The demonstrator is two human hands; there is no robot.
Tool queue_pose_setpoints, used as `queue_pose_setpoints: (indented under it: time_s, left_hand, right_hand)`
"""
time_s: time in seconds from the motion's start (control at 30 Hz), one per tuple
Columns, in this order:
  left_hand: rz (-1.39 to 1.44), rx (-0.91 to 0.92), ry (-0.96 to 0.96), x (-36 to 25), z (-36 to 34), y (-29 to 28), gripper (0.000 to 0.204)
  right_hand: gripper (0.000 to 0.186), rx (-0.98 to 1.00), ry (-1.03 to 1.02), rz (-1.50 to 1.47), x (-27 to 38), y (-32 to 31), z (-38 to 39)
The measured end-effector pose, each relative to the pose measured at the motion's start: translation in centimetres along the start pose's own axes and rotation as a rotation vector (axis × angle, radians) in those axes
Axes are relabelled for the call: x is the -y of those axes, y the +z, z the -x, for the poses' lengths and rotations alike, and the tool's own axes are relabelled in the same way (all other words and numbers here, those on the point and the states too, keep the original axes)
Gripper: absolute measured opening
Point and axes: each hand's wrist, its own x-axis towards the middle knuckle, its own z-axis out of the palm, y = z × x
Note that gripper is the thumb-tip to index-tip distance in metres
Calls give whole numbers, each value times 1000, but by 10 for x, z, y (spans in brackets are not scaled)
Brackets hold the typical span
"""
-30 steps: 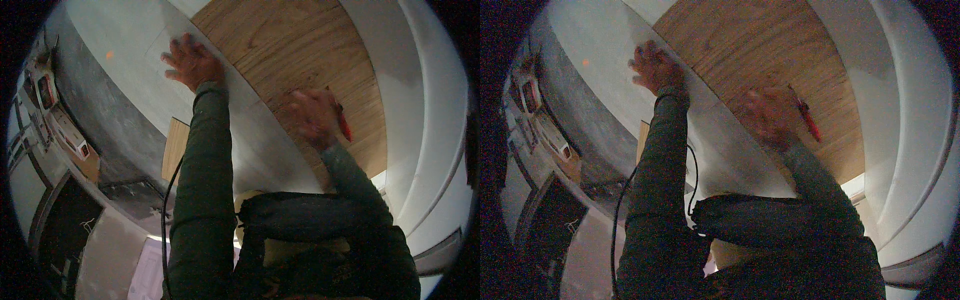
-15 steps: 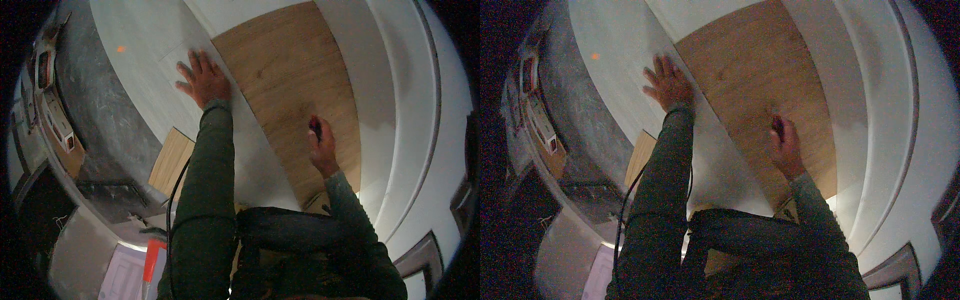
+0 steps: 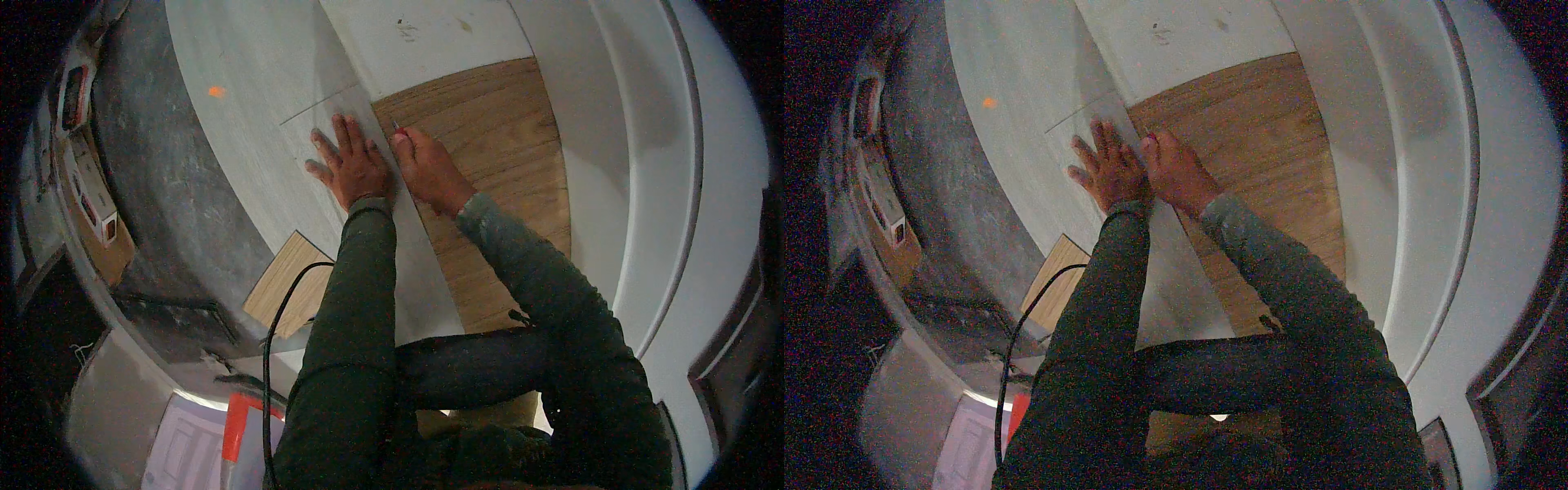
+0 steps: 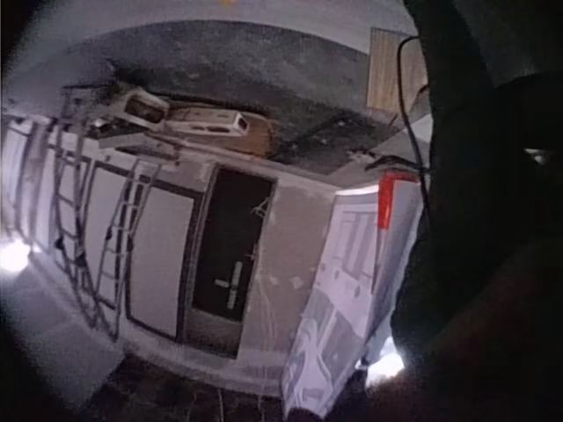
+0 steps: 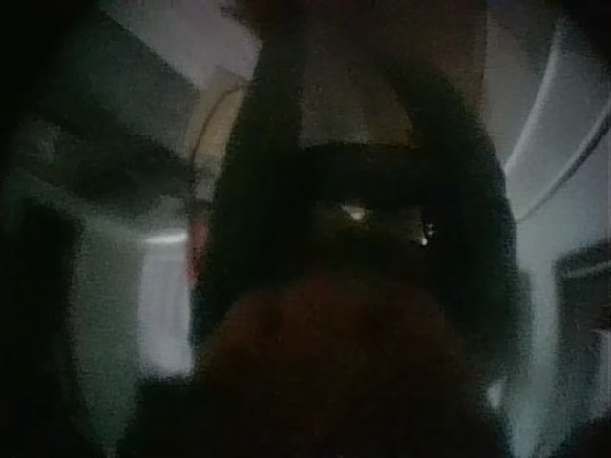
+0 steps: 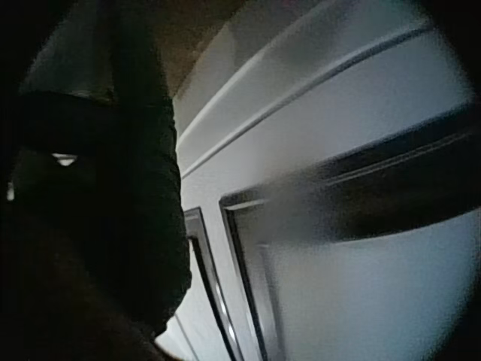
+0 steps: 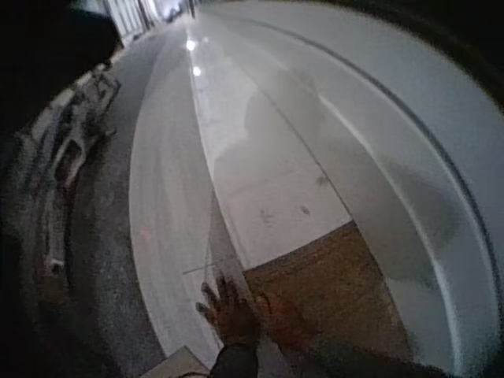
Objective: The person uses a utility knife to cut along a marked line on a piece of wood-patterned flooring material, then fits the piece against a wall and continues scoring it.
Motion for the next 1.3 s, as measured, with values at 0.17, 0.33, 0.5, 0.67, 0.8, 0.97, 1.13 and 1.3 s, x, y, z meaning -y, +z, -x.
queue_pose_setpoints:
  time_s: [0.17,0.33,0.5,0.67,0.8,0.97,1.13,1.3]
  left_hand:
    - [-4,48,9,-2,0,-1,53]
    - [37,43,17,2,0,-1,53]
    - [-30,119,7,-5,-2,-12,53]
    - [-107,101,41,1,-2,-6,54]
    - [-35,118,8,-2,-1,-11,54]
    - [47,38,14,0,-1,-8,53]
    - [37,1,22,-4,0,-3,51]
    - [26,18,21,6,2,-3,52]
  right_hand:
    - [37,18,46,118,-3,8,-23]
    - [38,27,-21,181,7,15,-29]
    - [37,-25,95,134,1,19,-32]
    - [37,-53,135,-64,4,22,-31]
    - [37,29,321,-530,10,8,-32]
    - [28,94,12,-458,-3,13,-52]
    - [23,-25,-333,-437,-21,25,-60]
    - [20,257,278,-859,3,8,-56]
